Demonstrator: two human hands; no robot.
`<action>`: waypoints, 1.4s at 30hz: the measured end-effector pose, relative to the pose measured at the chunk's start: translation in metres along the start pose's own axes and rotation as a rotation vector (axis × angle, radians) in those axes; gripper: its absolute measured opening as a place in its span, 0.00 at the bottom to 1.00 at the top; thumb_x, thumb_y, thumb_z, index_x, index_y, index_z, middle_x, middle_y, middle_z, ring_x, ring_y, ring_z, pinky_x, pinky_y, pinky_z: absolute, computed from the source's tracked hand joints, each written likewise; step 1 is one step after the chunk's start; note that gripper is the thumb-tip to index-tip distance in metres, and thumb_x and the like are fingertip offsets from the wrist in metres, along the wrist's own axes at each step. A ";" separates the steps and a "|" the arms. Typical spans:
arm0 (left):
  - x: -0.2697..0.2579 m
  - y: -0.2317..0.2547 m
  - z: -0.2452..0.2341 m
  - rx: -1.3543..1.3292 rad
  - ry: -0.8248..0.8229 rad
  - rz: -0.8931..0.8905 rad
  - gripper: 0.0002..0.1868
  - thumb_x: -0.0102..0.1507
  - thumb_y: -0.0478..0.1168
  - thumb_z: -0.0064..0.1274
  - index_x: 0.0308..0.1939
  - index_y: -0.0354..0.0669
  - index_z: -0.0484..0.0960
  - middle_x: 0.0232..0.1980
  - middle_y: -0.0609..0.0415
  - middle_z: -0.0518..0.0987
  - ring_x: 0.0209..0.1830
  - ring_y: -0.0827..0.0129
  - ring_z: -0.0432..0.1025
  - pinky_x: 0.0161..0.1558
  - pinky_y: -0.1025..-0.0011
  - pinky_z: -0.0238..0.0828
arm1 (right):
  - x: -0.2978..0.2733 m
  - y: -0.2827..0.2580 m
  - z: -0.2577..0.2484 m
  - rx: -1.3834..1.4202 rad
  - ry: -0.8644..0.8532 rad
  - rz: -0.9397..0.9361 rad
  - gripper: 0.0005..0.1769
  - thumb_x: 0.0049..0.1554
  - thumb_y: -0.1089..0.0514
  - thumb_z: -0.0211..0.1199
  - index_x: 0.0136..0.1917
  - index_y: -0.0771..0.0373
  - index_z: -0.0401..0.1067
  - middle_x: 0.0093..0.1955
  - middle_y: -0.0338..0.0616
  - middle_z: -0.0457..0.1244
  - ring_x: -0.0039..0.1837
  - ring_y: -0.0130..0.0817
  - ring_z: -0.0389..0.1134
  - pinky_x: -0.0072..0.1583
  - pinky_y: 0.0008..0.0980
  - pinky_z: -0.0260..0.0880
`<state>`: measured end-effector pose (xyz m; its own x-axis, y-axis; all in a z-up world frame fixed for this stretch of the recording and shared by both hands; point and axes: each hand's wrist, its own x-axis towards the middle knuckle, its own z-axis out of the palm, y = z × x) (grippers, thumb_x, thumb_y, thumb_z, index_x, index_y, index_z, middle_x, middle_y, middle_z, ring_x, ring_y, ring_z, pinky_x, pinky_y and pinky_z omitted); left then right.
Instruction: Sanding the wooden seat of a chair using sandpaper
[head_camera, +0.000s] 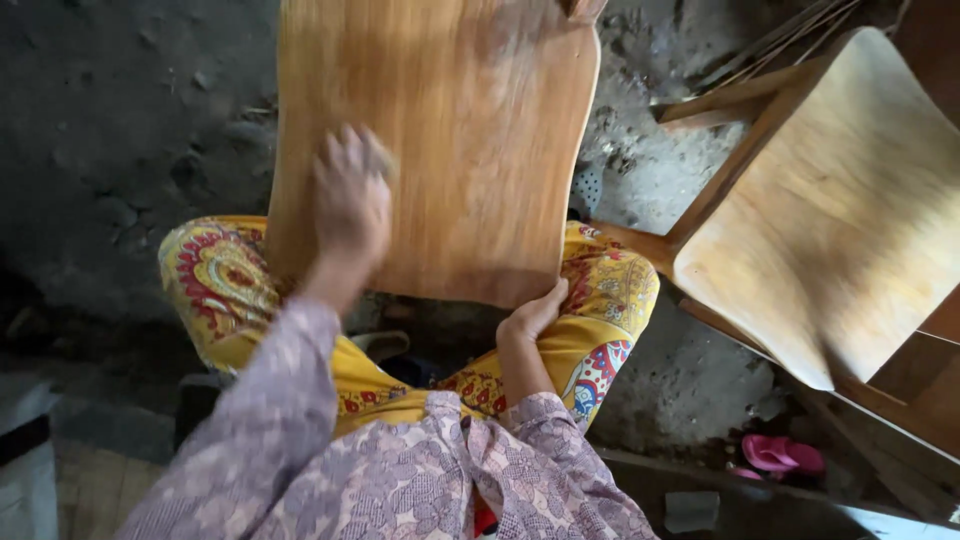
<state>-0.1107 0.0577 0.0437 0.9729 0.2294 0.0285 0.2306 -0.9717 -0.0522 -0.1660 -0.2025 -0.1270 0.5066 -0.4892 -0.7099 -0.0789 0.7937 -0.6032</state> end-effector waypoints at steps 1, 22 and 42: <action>-0.025 0.023 -0.006 0.129 0.184 0.094 0.27 0.69 0.43 0.42 0.71 0.33 0.67 0.68 0.32 0.67 0.63 0.37 0.65 0.57 0.51 0.66 | -0.017 -0.009 0.016 -0.223 0.115 -0.011 0.46 0.59 0.32 0.54 0.77 0.67 0.56 0.80 0.49 0.50 0.80 0.38 0.50 0.77 0.31 0.45; 0.136 0.058 0.068 -0.212 0.272 0.176 0.26 0.69 0.43 0.54 0.71 0.43 0.73 0.76 0.40 0.63 0.74 0.42 0.58 0.68 0.43 0.58 | -0.085 -0.051 0.074 -0.428 0.175 0.023 0.38 0.61 0.35 0.61 0.74 0.61 0.65 0.79 0.56 0.53 0.79 0.45 0.54 0.78 0.42 0.52; 0.132 0.151 0.006 -0.423 0.112 0.779 0.22 0.71 0.36 0.46 0.69 0.33 0.66 0.73 0.33 0.65 0.71 0.37 0.62 0.68 0.41 0.61 | -0.034 -0.019 0.013 -0.086 0.056 0.062 0.34 0.59 0.41 0.48 0.72 0.62 0.67 0.74 0.42 0.60 0.76 0.36 0.57 0.77 0.26 0.48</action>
<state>0.0527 -0.0581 0.0334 0.8386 -0.4903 0.2373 -0.5420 -0.7941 0.2750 -0.1702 -0.1967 -0.0864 0.4499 -0.4611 -0.7648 -0.1837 0.7903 -0.5845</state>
